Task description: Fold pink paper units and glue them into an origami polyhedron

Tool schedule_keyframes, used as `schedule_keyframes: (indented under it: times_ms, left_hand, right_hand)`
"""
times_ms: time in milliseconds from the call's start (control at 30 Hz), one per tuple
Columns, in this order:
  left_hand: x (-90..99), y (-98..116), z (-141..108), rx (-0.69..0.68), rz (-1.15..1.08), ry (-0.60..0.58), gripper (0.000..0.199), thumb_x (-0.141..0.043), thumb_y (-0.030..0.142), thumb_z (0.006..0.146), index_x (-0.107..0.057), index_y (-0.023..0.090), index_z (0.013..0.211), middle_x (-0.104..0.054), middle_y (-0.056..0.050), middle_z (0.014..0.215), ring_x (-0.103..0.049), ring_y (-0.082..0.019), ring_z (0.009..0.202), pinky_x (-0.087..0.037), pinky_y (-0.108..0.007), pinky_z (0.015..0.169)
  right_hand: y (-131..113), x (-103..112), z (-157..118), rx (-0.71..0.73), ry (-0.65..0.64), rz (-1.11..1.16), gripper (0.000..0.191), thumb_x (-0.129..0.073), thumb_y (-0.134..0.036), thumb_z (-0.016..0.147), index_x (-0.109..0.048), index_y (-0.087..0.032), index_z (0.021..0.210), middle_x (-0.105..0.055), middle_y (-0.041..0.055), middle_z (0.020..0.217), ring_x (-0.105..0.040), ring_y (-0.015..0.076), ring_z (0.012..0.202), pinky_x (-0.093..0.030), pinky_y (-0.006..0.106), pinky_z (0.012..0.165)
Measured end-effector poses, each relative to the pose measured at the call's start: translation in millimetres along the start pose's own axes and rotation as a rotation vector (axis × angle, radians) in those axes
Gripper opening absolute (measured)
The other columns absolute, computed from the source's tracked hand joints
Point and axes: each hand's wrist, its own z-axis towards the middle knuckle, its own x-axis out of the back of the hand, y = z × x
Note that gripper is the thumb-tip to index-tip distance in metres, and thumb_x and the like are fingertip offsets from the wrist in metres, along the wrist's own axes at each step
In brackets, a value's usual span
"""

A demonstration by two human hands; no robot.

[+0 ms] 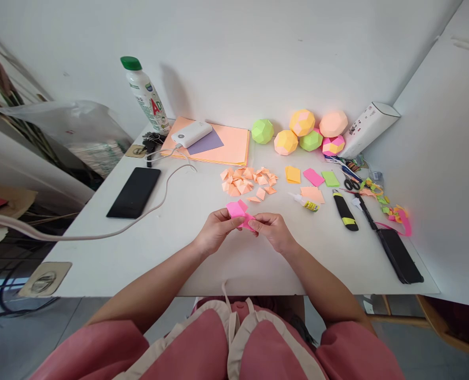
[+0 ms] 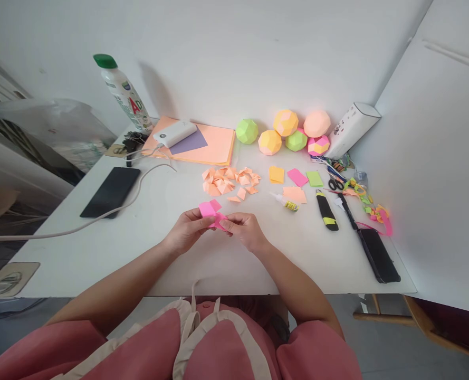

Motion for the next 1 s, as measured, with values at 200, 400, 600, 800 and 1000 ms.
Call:
schedule_keyframes:
  times_ms: [200, 400, 600, 800, 1000]
  left_hand:
    - [1.5, -1, 1, 0.000, 0.011, -0.016, 0.014, -0.073, 0.027, 0.067, -0.069, 0.014, 0.073, -0.066, -0.004, 0.070, -0.059, -0.015, 0.068, -0.043, -0.030, 0.069]
    - [0.0, -4, 0, -0.057, 0.047, -0.035, 0.016, -0.071, 0.029, 0.071, -0.069, 0.015, 0.080, -0.068, -0.006, 0.079, -0.058, -0.015, 0.072, -0.044, -0.030, 0.070]
    - [-1.1, -7, -2, -0.099, 0.137, -0.034, 0.020, -0.071, 0.032, 0.071, -0.070, 0.015, 0.082, -0.068, -0.005, 0.076, -0.058, -0.016, 0.072, -0.046, -0.031, 0.073]
    - [0.0, -4, -5, -0.092, 0.199, -0.095, 0.020, -0.071, 0.034, 0.071, -0.068, 0.015, 0.079, -0.069, -0.004, 0.073, -0.063, -0.020, 0.075, -0.047, -0.035, 0.077]
    - [-0.7, -6, -6, -0.095, 0.192, -0.091, 0.025, -0.074, 0.033, 0.067, -0.067, 0.015, 0.082, -0.068, -0.004, 0.076, -0.061, -0.019, 0.073, -0.047, -0.032, 0.073]
  right_hand:
    - [0, 0, 0, 0.003, 0.008, -0.013, 0.023, -0.067, -0.036, 0.074, -0.063, -0.017, 0.061, -0.050, -0.0024, 0.055, -0.044, 0.0100, 0.056, -0.038, 0.027, 0.058]
    - [3, -3, 0, 0.022, 0.075, -0.012, 0.021, -0.067, -0.037, 0.073, -0.063, -0.018, 0.064, -0.051, -0.0024, 0.056, -0.045, 0.0099, 0.055, -0.038, 0.026, 0.056]
    - [3, -8, -2, 0.073, 0.082, -0.006, 0.018, -0.067, -0.033, 0.074, -0.063, -0.018, 0.067, -0.056, -0.0016, 0.062, -0.048, 0.0098, 0.058, -0.040, 0.026, 0.057]
    - [-5, -5, -1, -0.033, -0.029, 0.110, 0.014, -0.069, -0.031, 0.070, -0.066, -0.018, 0.070, -0.060, -0.0005, 0.070, -0.053, 0.0113, 0.067, -0.044, 0.028, 0.067]
    - [-2, -5, 1, -0.118, 0.007, 0.214, 0.016, -0.070, -0.031, 0.069, -0.065, -0.017, 0.065, -0.061, -0.0005, 0.066, -0.054, 0.0107, 0.062, -0.043, 0.027, 0.062]
